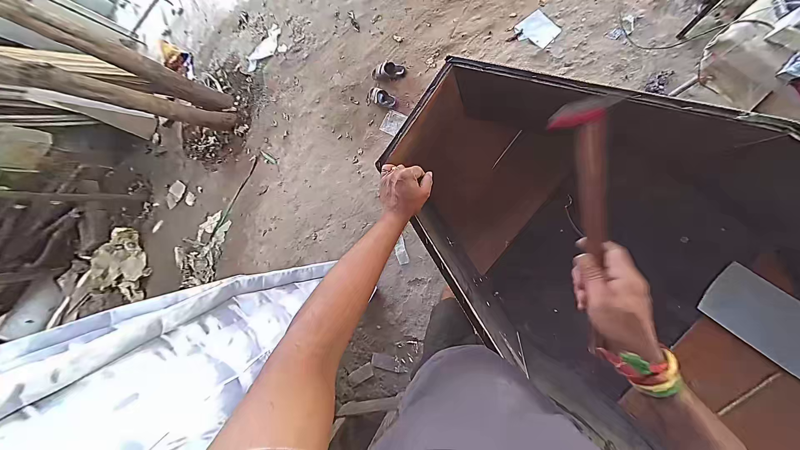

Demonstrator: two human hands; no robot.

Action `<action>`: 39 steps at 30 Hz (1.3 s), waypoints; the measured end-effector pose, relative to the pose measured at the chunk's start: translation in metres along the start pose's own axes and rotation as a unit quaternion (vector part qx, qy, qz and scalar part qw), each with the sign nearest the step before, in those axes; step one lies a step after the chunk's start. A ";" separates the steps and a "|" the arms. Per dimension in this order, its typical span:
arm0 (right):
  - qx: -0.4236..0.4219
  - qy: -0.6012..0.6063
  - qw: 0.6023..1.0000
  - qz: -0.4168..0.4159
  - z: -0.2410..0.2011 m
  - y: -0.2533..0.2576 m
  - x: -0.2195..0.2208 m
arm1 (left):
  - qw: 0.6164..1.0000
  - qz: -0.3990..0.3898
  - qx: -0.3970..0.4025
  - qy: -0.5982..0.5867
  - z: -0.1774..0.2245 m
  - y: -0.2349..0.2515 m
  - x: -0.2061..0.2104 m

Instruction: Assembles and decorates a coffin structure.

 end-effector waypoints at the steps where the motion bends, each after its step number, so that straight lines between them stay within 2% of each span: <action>1: -0.076 0.091 0.990 0.070 -0.021 0.006 -0.011 | 1.000 0.004 0.004 0.002 0.000 0.001 0.000; 3: -0.208 0.232 0.931 0.192 -0.036 0.014 -0.016 | 1.000 0.006 0.002 0.004 -0.001 0.002 -0.001; 4: -0.228 0.283 0.904 0.226 -0.031 0.011 -0.005 | 1.000 0.008 0.002 0.007 -0.002 0.003 0.000; 5: -0.198 0.315 0.900 0.226 -0.015 -0.001 0.014 | 1.000 0.008 0.004 0.011 -0.003 0.002 0.000; 6: -0.118 0.283 0.935 0.177 0.009 -0.021 0.034 | 1.000 0.010 0.006 0.009 -0.002 0.001 0.001; 7: 0.004 0.183 0.981 0.062 0.039 -0.042 0.052 | 1.000 0.008 0.004 0.006 -0.002 0.002 0.000; 8: 0.139 0.071 0.983 -0.094 0.070 -0.056 0.065 | 1.000 0.001 0.001 0.005 -0.002 0.002 -0.001; 9: 0.262 0.009 0.937 -0.232 0.096 -0.062 0.071 | 1.000 -0.003 0.000 0.006 -0.002 0.001 -0.002; 10: 0.339 -0.008 0.896 -0.287 0.113 -0.060 0.072 | 1.000 -0.006 -0.002 0.007 -0.001 -0.001 -0.001; 11: 0.367 -0.003 0.887 -0.281 0.119 -0.047 0.065 | 1.000 -0.006 -0.004 0.007 -0.001 0.001 -0.002; 13: 0.308 0.038 0.936 -0.169 0.098 -0.017 0.043 | 1.000 -0.001 -0.003 0.006 -0.001 0.004 -0.001; 15: 0.168 0.112 0.979 0.006 0.063 0.001 0.023 | 1.000 -0.006 -0.002 0.011 -0.001 -0.001 0.001; 17: 0.030 0.170 0.972 0.161 0.039 0.014 0.019 | 1.000 -0.012 -0.004 0.014 0.000 0.005 -0.001; 18: -0.011 0.190 0.960 0.206 0.036 0.011 0.025 | 1.000 -0.017 -0.007 0.015 0.000 0.004 -0.001; 19: -0.024 0.195 0.957 0.215 0.041 0.000 0.038 | 1.000 -0.018 -0.008 0.017 -0.001 0.004 -0.001; 20: 0.002 0.169 0.970 0.172 0.053 -0.016 0.053 | 1.000 -0.015 -0.008 0.019 -0.001 0.004 -0.001; 21: 0.067 0.110 0.989 0.066 0.070 -0.035 0.067 | 1.000 -0.014 -0.007 0.019 -0.001 0.004 -0.001; 22: 0.154 0.033 0.984 -0.086 0.091 -0.049 0.076 | 1.000 -0.016 -0.006 0.019 -0.001 0.004 -0.002; 23: 0.231 -0.030 0.944 -0.234 0.110 -0.055 0.081 | 1.000 -0.017 -0.005 0.017 0.000 0.002 -0.002; 24: 0.271 -0.083 0.906 -0.315 0.123 -0.052 0.078 | 1.000 -0.018 -0.006 0.013 0.001 0.000 -0.002; 25: 0.275 -0.122 0.892 -0.336 0.126 -0.037 0.068 | 1.000 -0.020 -0.011 0.010 0.002 0.001 -0.004; 26: 0.251 -0.140 0.903 -0.320 0.118 -0.017 0.055 | 1.000 -0.018 -0.014 0.010 0.003 0.006 -0.007; 27: 0.219 -0.127 0.929 -0.271 0.102 -0.005 0.039 | 1.000 -0.018 -0.016 0.009 0.002 0.006 -0.006; 29: 0.144 -0.007 0.986 -0.089 0.068 0.003 0.020 | 1.000 -0.016 -0.011 0.016 0.001 -0.001 -0.001; 30: 0.101 0.071 0.992 0.014 0.052 0.008 0.018 | 1.000 -0.011 -0.008 0.020 0.002 0.003 -0.001; 31: 0.067 0.141 0.983 0.100 0.042 0.010 0.022 | 1.000 -0.008 -0.006 0.024 0.002 0.005 -0.001; 32: 0.051 0.194 0.968 0.153 0.040 0.005 0.032 | 1.000 -0.007 -0.005 0.027 0.002 0.005 -0.001; 33: 0.070 0.225 0.958 0.160 0.045 -0.006 0.046 | 1.000 -0.008 -0.004 0.029 0.001 0.005 -0.001; 34: 0.125 0.221 0.962 0.104 0.057 -0.022 0.060 | 0.999 -0.013 -0.005 0.030 0.000 0.004 -0.001; 35: 0.204 0.188 0.961 -0.016 0.074 -0.037 0.070 | 0.999 -0.017 -0.008 0.030 0.000 0.004 -0.001; 36: 0.284 0.144 0.934 -0.162 0.092 -0.046 0.077 | 0.999 -0.022 -0.010 0.030 0.001 0.005 -0.003; 37: 0.338 0.105 0.895 -0.271 0.108 -0.050 0.080 | 0.999 -0.027 -0.010 0.031 0.002 0.003 -0.002; 38: 0.359 0.073 0.876 -0.312 0.116 -0.048 0.076 | 0.999 -0.027 -0.010 0.030 0.002 0.001 -0.002; 39: 0.341 0.063 0.885 -0.310 0.116 -0.037 0.070 | 0.999 -0.027 -0.009 0.031 0.002 0.004 -0.004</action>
Point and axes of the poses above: each hand's wrist, its own y-axis towards the middle knuckle, its own x-axis out of the palm, z = x × y, the point moved 3 cm from there along y, towards the middle knuckle, and after that the axes turned 8 degrees about y, right-handed, at the moved point
